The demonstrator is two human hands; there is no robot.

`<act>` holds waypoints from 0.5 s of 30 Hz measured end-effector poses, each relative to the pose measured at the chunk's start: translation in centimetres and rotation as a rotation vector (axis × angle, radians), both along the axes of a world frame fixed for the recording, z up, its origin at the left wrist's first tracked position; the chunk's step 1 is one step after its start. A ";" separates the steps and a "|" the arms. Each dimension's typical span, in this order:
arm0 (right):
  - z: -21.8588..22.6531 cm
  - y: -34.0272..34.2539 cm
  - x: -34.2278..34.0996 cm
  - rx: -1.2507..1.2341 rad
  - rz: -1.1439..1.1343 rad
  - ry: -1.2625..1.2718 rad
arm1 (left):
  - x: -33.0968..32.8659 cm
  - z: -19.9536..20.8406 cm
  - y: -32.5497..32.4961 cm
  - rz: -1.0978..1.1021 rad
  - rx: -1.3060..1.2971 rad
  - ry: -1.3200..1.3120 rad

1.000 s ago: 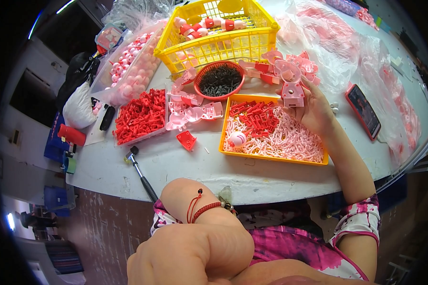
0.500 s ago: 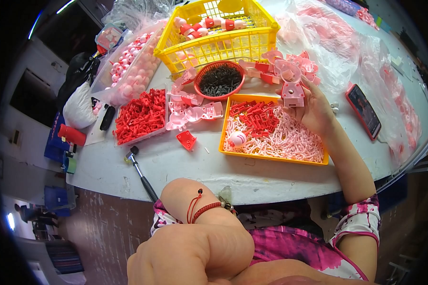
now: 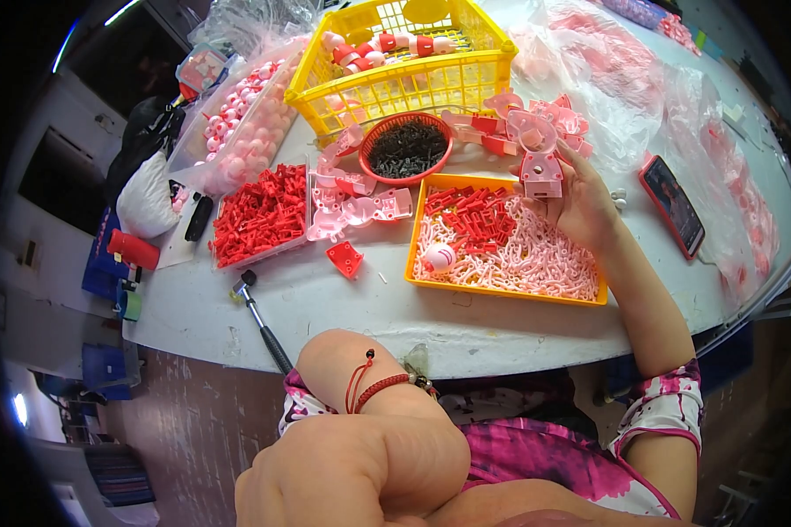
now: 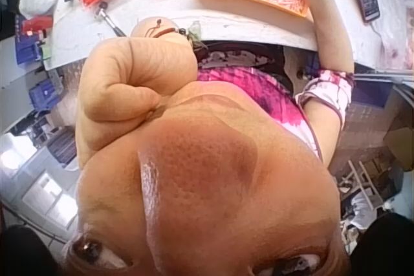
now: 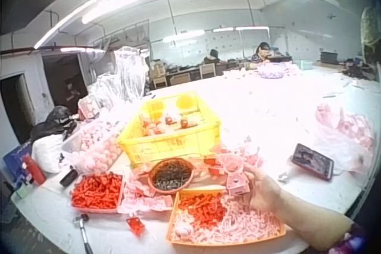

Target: The person assembles plastic toy figures by fitting internal components into the toy body halves, pressing the body sections together by hand, and selecting parts from trays on the table.

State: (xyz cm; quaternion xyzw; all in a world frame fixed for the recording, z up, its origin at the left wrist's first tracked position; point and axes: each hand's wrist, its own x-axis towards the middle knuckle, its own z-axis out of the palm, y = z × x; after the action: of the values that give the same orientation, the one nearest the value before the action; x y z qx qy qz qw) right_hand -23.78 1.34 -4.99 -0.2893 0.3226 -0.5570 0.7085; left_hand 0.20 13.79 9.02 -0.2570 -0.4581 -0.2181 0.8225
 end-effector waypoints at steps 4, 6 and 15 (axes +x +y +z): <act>0.0 0.0 0.1 0.002 -0.007 -0.003 | 0.0 0.0 0.0 0.006 -0.011 -0.007; 0.0 0.0 0.1 0.004 -0.009 -0.003 | 0.0 0.0 -0.1 0.006 -0.011 -0.007; -0.1 -0.1 -0.1 -0.005 0.010 -0.012 | -0.2 0.0 0.0 0.004 0.004 -0.002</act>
State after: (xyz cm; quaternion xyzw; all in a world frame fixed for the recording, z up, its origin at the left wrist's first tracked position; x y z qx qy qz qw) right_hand -23.87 1.25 -5.13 -0.2894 0.3155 -0.5561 0.7123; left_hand 0.04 13.79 9.06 -0.2541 -0.4588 -0.2175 0.8232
